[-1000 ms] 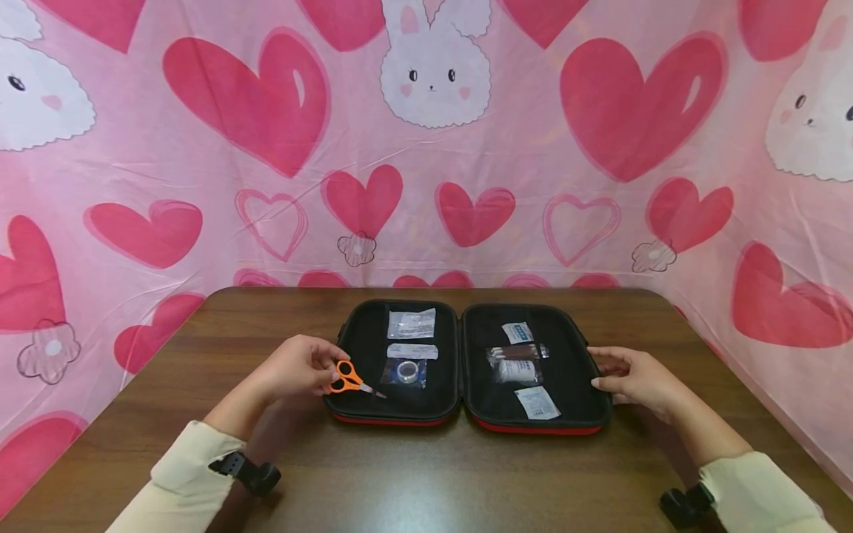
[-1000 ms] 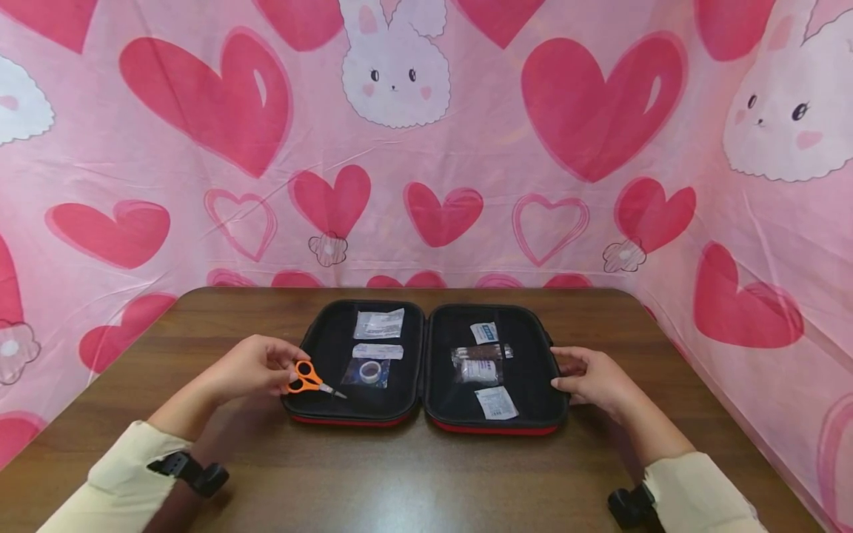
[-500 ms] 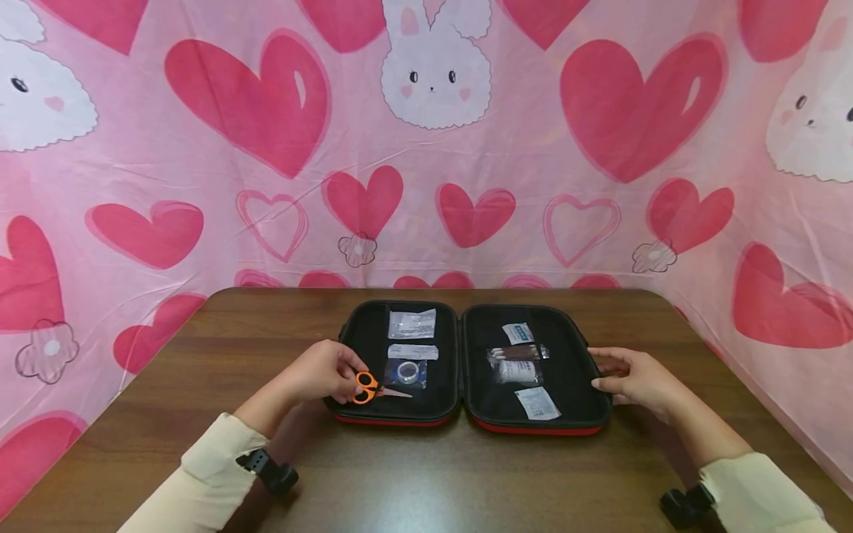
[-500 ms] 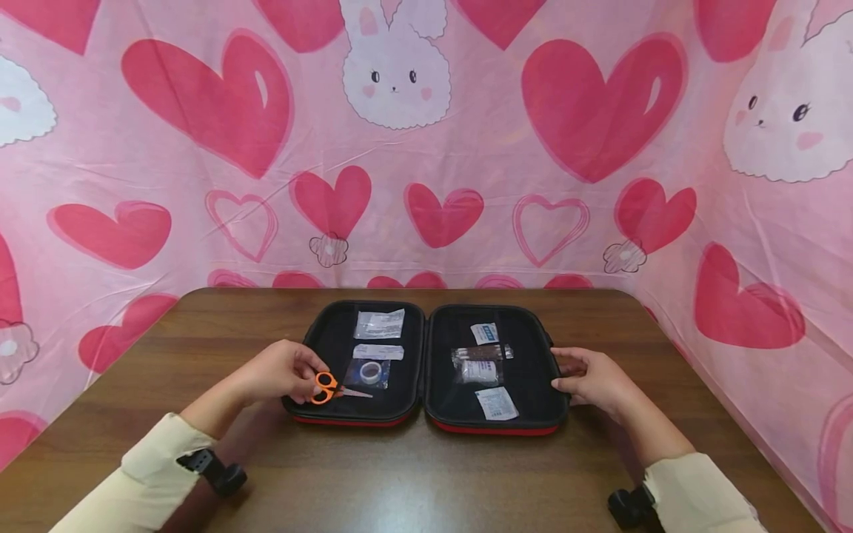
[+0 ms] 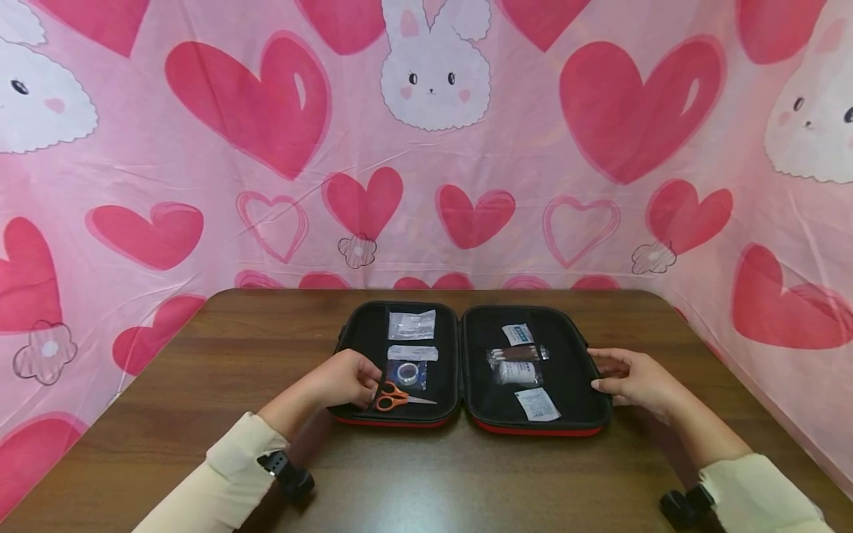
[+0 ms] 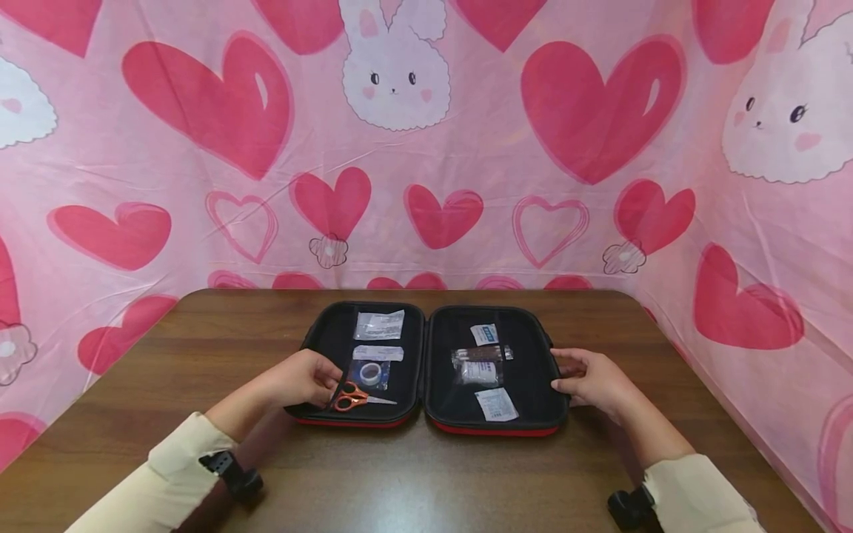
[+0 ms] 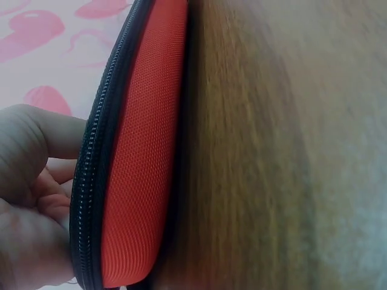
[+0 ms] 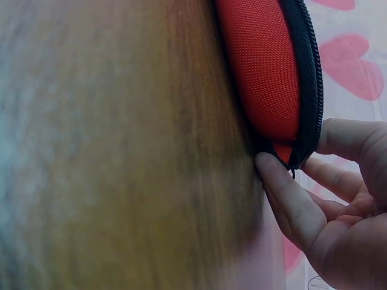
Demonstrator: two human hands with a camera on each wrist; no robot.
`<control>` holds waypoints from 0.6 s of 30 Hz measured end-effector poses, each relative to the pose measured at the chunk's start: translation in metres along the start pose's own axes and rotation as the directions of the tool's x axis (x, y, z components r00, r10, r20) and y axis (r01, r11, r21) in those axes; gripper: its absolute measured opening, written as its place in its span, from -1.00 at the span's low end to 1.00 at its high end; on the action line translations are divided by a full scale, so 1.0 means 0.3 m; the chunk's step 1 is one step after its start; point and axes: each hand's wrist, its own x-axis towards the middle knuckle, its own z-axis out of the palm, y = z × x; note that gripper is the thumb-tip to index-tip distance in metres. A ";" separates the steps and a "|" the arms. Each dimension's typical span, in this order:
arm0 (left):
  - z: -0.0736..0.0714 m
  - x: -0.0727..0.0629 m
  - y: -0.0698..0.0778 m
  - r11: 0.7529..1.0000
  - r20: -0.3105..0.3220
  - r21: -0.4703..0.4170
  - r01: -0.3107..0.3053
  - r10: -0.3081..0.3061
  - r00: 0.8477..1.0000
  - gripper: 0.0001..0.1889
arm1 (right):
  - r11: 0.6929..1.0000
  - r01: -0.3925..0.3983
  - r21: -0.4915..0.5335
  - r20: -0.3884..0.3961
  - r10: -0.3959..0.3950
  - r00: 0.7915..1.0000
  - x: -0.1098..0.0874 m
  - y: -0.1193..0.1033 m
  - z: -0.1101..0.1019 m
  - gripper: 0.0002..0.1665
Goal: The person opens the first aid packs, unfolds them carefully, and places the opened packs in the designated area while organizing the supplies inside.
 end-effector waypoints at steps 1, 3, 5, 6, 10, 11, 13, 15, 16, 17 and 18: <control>0.001 0.002 0.001 1.000 0.001 -0.008 0.009 -0.009 1.000 -0.73 | 1.000 0.002 0.000 0.000 -0.002 1.000 0.000 0.000 0.000 -0.17; 0.002 0.005 0.007 0.999 0.005 -0.027 0.038 -0.037 0.999 -0.72 | 1.000 0.004 0.003 0.000 -0.004 1.000 -0.001 0.001 0.000 -0.17; 0.002 0.005 0.016 0.996 0.016 -0.057 0.066 -0.066 0.998 -0.71 | 1.000 0.006 0.003 -0.001 -0.006 1.000 -0.002 0.002 0.000 -0.17; 0.002 0.004 0.020 0.994 0.022 -0.074 0.081 -0.079 0.997 -0.72 | 1.000 0.008 0.005 -0.001 -0.008 1.000 -0.003 0.002 0.000 -0.17; -0.004 -0.003 0.033 0.983 0.034 -0.123 0.137 -0.134 0.990 -0.72 | 1.000 0.011 0.012 -0.001 -0.011 1.000 -0.004 0.002 0.001 -0.17; -0.007 -0.006 0.034 0.981 0.032 -0.128 0.147 -0.144 0.989 -0.71 | 1.000 0.012 0.012 -0.001 -0.012 1.000 -0.004 0.002 0.002 -0.17; -0.013 -0.010 0.034 0.977 0.026 -0.138 0.165 -0.163 0.986 -0.68 | 1.000 0.011 0.015 0.000 -0.011 1.000 -0.004 0.002 0.002 -0.17; -0.018 -0.013 0.034 0.975 0.019 -0.144 0.169 -0.168 0.986 -0.66 | 1.000 0.009 0.017 0.000 -0.009 1.000 -0.003 0.001 0.001 -0.16; -0.021 -0.015 0.033 0.976 0.015 -0.141 0.165 -0.165 0.986 -0.64 | 1.000 0.009 0.019 0.000 -0.009 1.000 -0.003 0.001 0.002 -0.16; -0.022 -0.017 0.033 0.977 0.011 -0.140 0.161 -0.161 0.987 -0.63 | 1.000 0.010 0.019 0.001 -0.010 1.000 -0.002 0.001 0.002 -0.16; -0.024 -0.018 0.032 0.978 0.007 -0.137 0.156 -0.156 0.988 -0.61 | 1.000 0.010 0.024 0.003 -0.010 1.000 -0.001 0.001 0.002 -0.16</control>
